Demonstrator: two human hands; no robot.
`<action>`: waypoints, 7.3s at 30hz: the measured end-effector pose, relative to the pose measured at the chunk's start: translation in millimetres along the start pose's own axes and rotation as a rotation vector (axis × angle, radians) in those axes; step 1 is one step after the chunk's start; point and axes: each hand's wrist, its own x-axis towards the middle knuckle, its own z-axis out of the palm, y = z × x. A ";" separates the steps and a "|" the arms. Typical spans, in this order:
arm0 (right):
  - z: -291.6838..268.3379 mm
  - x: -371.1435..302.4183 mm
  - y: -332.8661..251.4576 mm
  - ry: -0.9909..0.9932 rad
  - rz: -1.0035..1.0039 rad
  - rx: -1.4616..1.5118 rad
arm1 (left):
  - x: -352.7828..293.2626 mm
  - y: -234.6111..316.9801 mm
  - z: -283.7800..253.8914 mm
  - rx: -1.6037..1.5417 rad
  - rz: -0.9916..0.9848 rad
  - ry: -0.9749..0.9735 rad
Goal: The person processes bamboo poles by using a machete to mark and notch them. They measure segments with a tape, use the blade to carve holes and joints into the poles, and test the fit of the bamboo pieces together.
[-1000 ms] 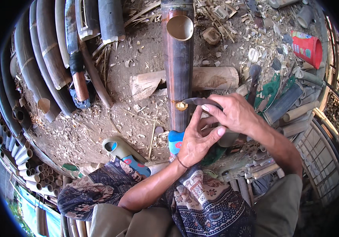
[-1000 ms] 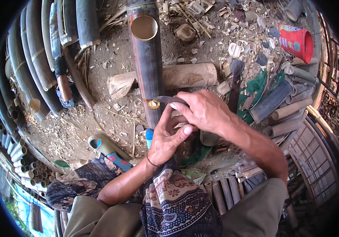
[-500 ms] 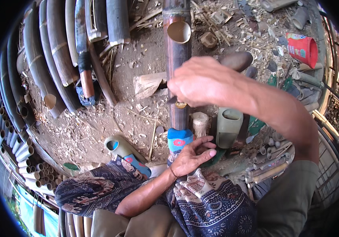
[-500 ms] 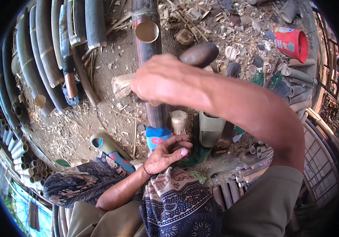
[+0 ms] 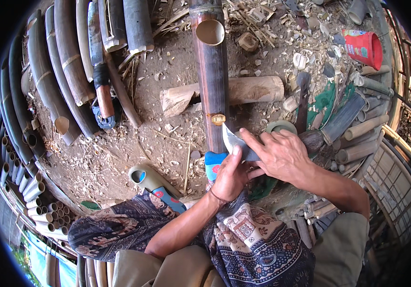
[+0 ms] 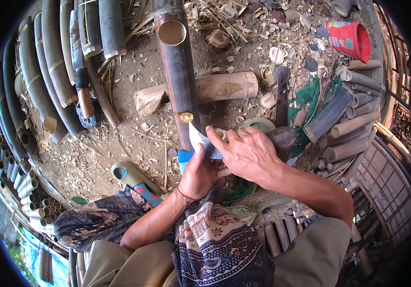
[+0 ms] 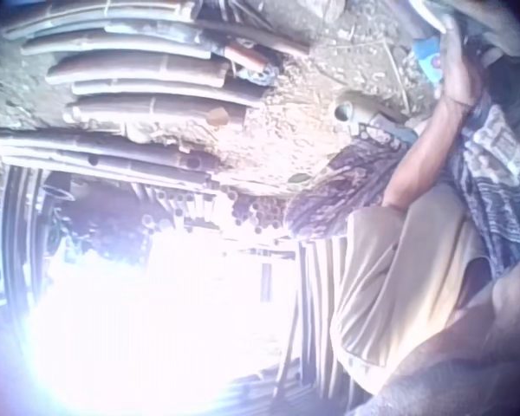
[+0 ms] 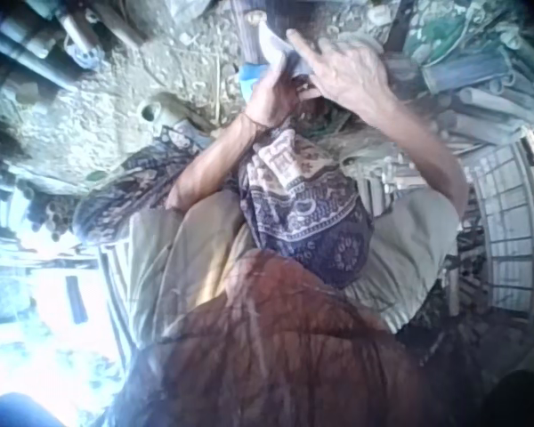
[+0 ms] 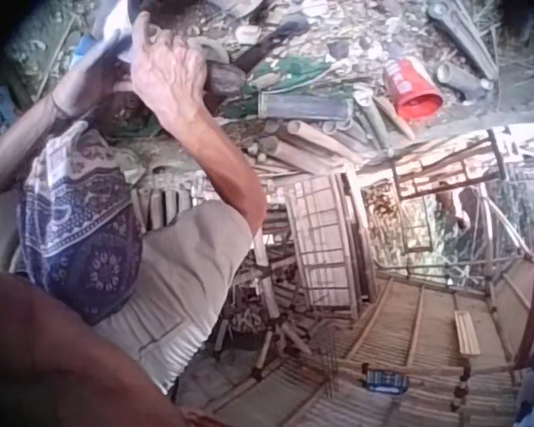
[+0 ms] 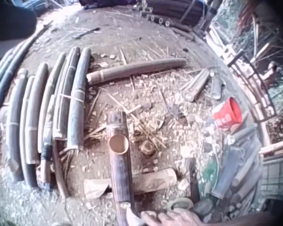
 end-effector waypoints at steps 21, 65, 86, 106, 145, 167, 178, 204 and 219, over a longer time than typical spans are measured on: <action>40.6 17.0 -21.3 0.006 0.101 0.232 | 2.8 26.5 -16.6 0.207 0.059 0.220; 5.5 55.5 43.2 -0.027 0.215 0.649 | 15.6 37.5 31.0 0.508 0.183 -0.043; -20.9 22.7 0.0 0.078 0.503 1.011 | -62.1 36.4 5.3 1.423 0.250 -0.008; 33.2 76.6 -88.9 0.063 0.571 2.421 | -81.0 150.0 11.2 2.215 0.210 0.305; 93.0 34.6 -74.2 0.333 0.698 1.590 | -56.0 6.3 -20.3 2.139 0.313 0.449; 60.1 70.3 -75.0 0.374 0.385 3.127 | -20.7 164.8 129.9 2.997 -0.249 0.048; 92.4 69.5 -90.7 0.033 0.086 3.201 | -40.5 157.7 146.2 3.371 -0.385 -0.204; 52.8 38.1 -75.1 0.203 0.567 1.608 | -56.3 35.0 -35.0 1.928 0.434 0.498; 57.1 70.8 -81.4 0.358 0.263 3.078 | -28.8 157.9 116.6 2.937 -0.182 0.157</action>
